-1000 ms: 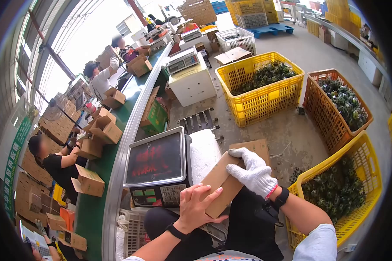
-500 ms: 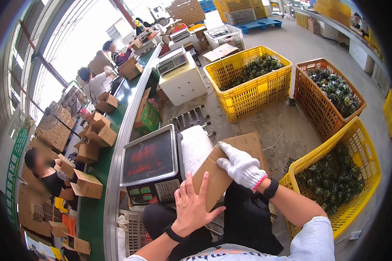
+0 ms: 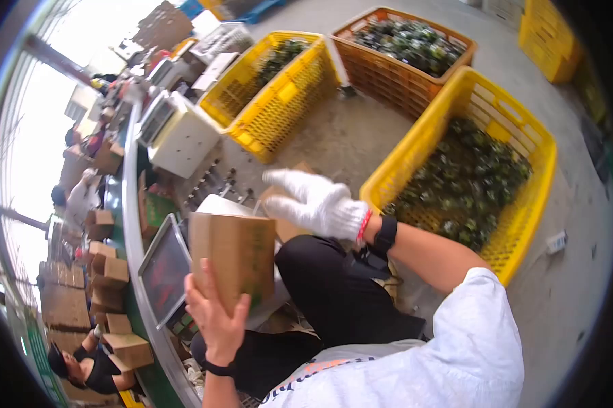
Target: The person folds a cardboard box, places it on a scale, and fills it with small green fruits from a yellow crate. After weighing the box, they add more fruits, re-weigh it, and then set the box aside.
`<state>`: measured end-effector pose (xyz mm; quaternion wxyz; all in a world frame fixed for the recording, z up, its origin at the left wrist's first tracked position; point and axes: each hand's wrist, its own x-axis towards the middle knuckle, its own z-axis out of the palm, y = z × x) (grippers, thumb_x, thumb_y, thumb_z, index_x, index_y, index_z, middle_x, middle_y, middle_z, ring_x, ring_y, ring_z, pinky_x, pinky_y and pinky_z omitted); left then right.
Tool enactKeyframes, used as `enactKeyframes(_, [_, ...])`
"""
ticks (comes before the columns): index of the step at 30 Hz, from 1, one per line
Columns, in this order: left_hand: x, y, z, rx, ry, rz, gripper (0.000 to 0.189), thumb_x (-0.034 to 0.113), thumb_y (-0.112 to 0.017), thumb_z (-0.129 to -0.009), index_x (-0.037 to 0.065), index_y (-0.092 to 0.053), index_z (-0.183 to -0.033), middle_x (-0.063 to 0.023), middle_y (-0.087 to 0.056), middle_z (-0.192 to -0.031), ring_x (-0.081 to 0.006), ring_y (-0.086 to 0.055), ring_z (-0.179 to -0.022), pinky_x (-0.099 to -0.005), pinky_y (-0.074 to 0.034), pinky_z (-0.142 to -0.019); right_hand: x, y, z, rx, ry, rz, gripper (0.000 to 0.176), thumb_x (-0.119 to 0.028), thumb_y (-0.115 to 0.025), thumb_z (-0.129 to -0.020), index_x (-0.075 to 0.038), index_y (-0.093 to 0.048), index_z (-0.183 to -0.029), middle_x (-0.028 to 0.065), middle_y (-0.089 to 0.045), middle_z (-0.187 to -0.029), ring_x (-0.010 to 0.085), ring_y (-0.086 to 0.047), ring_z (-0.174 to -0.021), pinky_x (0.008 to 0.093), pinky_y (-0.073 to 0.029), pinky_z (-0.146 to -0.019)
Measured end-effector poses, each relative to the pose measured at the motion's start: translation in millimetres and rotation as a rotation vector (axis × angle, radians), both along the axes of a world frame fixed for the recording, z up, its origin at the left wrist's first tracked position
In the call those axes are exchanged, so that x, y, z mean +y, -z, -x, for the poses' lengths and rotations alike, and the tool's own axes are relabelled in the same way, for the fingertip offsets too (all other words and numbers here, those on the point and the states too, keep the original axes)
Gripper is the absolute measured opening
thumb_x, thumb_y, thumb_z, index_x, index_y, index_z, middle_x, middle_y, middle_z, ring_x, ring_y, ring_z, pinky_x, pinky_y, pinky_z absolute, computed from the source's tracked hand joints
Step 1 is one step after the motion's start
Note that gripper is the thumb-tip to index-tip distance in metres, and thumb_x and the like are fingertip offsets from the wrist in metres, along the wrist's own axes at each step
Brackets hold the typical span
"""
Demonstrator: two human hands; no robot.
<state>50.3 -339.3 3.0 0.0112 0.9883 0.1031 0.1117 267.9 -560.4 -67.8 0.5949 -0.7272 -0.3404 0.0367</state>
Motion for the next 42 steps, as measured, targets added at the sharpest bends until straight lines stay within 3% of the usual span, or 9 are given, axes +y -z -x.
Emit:
enactKeyframes(4, [-6,-20,-28,-0.234,0.138,0.373,0.088,0.042,-0.062,-0.093,0.009,-0.021,-0.164,-0.0228,-0.027,-0.16,-0.0398,-0.03,-0.146,-0.0467,-0.023,-0.119,-156,66,-44,-0.013,0.715,-0.019,0.029,-0.027,-0.064,-0.1,-0.002,-0.068,-0.116,0.0155,-0.074,-0.108,0.0315,-0.069,-0.103,0.0401,-0.053,-0.094])
enactKeyframes(8, [-28,-10,-65,-0.238,0.229,1.017,0.087,0.042,-0.06,-0.095,0.008,-0.02,-0.164,-0.0158,-0.028,-0.163,-0.0286,-0.036,-0.145,-0.0429,-0.029,-0.118,-320,167,-17,0.617,0.892,0.94,0.091,-0.061,-0.069,-0.084,-0.012,-0.039,-0.154,0.0259,-0.05,-0.148,0.0387,-0.051,-0.135,0.0449,-0.042,-0.112])
enactKeyframes(13, [-59,10,-116,0.077,0.189,1.558,0.062,0.035,-0.047,-0.106,0.006,-0.033,-0.159,-0.009,-0.043,-0.156,-0.0214,-0.043,-0.142,-0.0387,-0.032,-0.117,-370,231,32,1.219,0.839,1.075,0.128,-0.075,-0.074,-0.072,-0.025,-0.004,-0.165,0.0255,-0.016,-0.167,0.0405,-0.032,-0.15,0.0499,-0.032,-0.121])
enactKeyframes(17, [-168,13,-192,0.25,0.57,1.45,0.086,0.039,-0.057,-0.097,0.004,-0.016,-0.164,-0.0155,-0.026,-0.165,-0.0269,-0.032,-0.15,-0.0375,-0.028,-0.12,-363,241,41,1.136,0.976,1.035,0.115,-0.075,-0.071,-0.077,-0.032,-0.01,-0.165,0.0216,-0.01,-0.169,0.0426,-0.026,-0.151,0.0529,-0.029,-0.122])
enactKeyframes(24, [-288,154,-295,0.743,0.808,0.728,0.098,0.066,-0.055,-0.088,0.014,-0.02,-0.164,-0.0346,-0.049,-0.133,-0.0476,-0.047,-0.133,-0.0462,-0.038,-0.111,-426,354,53,1.017,1.036,0.881,0.103,-0.083,-0.053,-0.083,-0.029,-0.019,-0.164,0.0212,-0.015,-0.168,0.0402,-0.029,-0.151,0.0524,-0.03,-0.12])
enactKeyframes(26, [-303,182,-298,0.858,0.748,0.658,0.098,0.071,-0.052,-0.085,0.023,-0.02,-0.165,-0.0386,-0.041,-0.145,-0.0509,-0.045,-0.136,-0.0488,-0.038,-0.112,-393,283,56,1.099,1.144,0.773,0.1,-0.082,-0.051,-0.084,-0.026,-0.023,-0.162,0.0227,-0.023,-0.165,0.0403,-0.035,-0.148,0.0506,-0.032,-0.118])
enactKeyframes(33, [-313,231,-314,1.054,0.642,0.47,0.1,0.068,-0.05,-0.091,0.014,-0.013,-0.165,-0.0274,-0.033,-0.161,-0.0463,-0.027,-0.15,-0.0455,-0.022,-0.122,-352,310,97,1.294,0.96,0.635,0.094,-0.075,-0.044,-0.093,-0.012,-0.028,-0.161,0.0173,-0.032,-0.165,0.0373,-0.033,-0.149,0.0437,-0.028,-0.12])
enactKeyframes(41, [-307,264,-313,1.152,0.628,0.338,0.106,0.084,-0.039,-0.089,0.017,-0.012,-0.166,-0.0188,-0.021,-0.168,-0.0465,-0.014,-0.154,-0.0435,-0.008,-0.126,-326,305,90,1.44,1.126,-0.217,0.07,-0.053,-0.053,-0.101,-0.005,-0.046,-0.152,0.0151,-0.048,-0.153,0.0279,-0.049,-0.135,0.0408,-0.04,-0.111])
enactKeyframes(42, [-308,281,-318,1.212,0.668,0.304,0.107,0.085,-0.041,-0.086,0.023,-0.007,-0.166,-0.0285,-0.014,-0.166,-0.0506,-0.009,-0.153,-0.0503,-0.007,-0.125,-327,335,93,1.433,1.168,-0.435,0.061,-0.045,-0.054,-0.104,-0.004,-0.049,-0.149,0.0147,-0.051,-0.15,0.0271,-0.053,-0.129,0.0418,-0.041,-0.11])
